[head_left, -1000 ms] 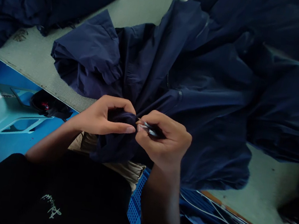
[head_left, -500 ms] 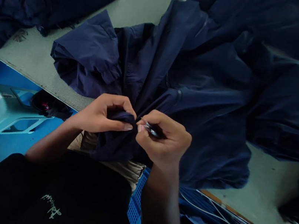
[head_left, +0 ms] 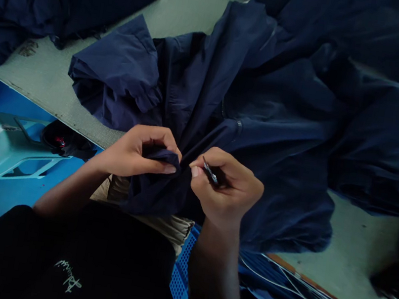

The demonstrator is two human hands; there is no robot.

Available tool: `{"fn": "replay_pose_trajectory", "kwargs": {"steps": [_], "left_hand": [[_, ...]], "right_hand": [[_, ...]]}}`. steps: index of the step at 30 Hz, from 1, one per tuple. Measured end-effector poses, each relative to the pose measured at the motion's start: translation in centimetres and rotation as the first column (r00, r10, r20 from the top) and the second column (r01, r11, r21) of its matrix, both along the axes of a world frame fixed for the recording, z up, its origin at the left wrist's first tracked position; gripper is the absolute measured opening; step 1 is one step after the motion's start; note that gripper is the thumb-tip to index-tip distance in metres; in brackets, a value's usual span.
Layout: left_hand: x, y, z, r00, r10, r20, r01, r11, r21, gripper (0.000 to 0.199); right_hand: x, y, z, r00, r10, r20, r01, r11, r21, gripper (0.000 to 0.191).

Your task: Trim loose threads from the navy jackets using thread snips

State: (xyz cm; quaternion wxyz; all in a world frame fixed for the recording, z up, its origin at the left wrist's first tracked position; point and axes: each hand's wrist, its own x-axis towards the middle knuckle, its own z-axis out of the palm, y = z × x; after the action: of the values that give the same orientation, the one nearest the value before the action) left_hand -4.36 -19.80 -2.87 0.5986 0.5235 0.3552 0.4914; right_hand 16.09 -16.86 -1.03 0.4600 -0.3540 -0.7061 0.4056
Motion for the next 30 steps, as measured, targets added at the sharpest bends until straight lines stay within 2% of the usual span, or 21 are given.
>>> {"fn": "replay_pose_trajectory", "kwargs": {"steps": [4, 6, 8, 11, 13, 20, 30], "left_hand": [[0.0, -0.1, -0.1, 0.998, 0.024, 0.06, -0.022, 0.999, -0.029, 0.022], [0.0, -0.1, -0.1, 0.994, 0.048, 0.101, -0.043, 0.998, -0.05, 0.025], [0.1, -0.1, -0.1, 0.987, 0.061, 0.149, -0.051, 0.996, -0.069, 0.029], [0.1, -0.1, -0.1, 0.977, 0.053, 0.207, -0.033, 0.994, -0.1, 0.035], [0.0, -0.1, -0.2, 0.973, 0.049, 0.225, -0.023, 0.993, -0.114, 0.039], [-0.2, -0.2, -0.3, 0.97, 0.037, 0.239, -0.006, 0.992, -0.127, 0.04], [-0.3, -0.1, -0.2, 0.977, 0.017, 0.212, 0.009, 0.993, -0.12, 0.04]], "right_hand": [[0.6, -0.1, -0.7, 0.999, -0.016, -0.03, 0.014, 0.999, -0.05, 0.008], [1.0, -0.1, -0.9, 0.998, 0.001, -0.066, -0.004, 0.998, -0.059, 0.024], [1.3, 0.0, -1.0, 0.996, 0.036, -0.081, -0.037, 0.999, -0.017, 0.028], [1.4, 0.1, -0.8, 0.998, 0.056, -0.017, -0.055, 0.997, 0.062, 0.025], [1.4, 0.2, -0.6, 0.998, 0.059, 0.013, -0.059, 0.996, 0.069, 0.025], [1.3, 0.1, -0.4, 0.991, 0.125, 0.041, -0.122, 0.991, -0.057, 0.024], [1.1, 0.1, -0.3, 0.991, 0.122, 0.056, -0.121, 0.992, -0.028, 0.023]]}}
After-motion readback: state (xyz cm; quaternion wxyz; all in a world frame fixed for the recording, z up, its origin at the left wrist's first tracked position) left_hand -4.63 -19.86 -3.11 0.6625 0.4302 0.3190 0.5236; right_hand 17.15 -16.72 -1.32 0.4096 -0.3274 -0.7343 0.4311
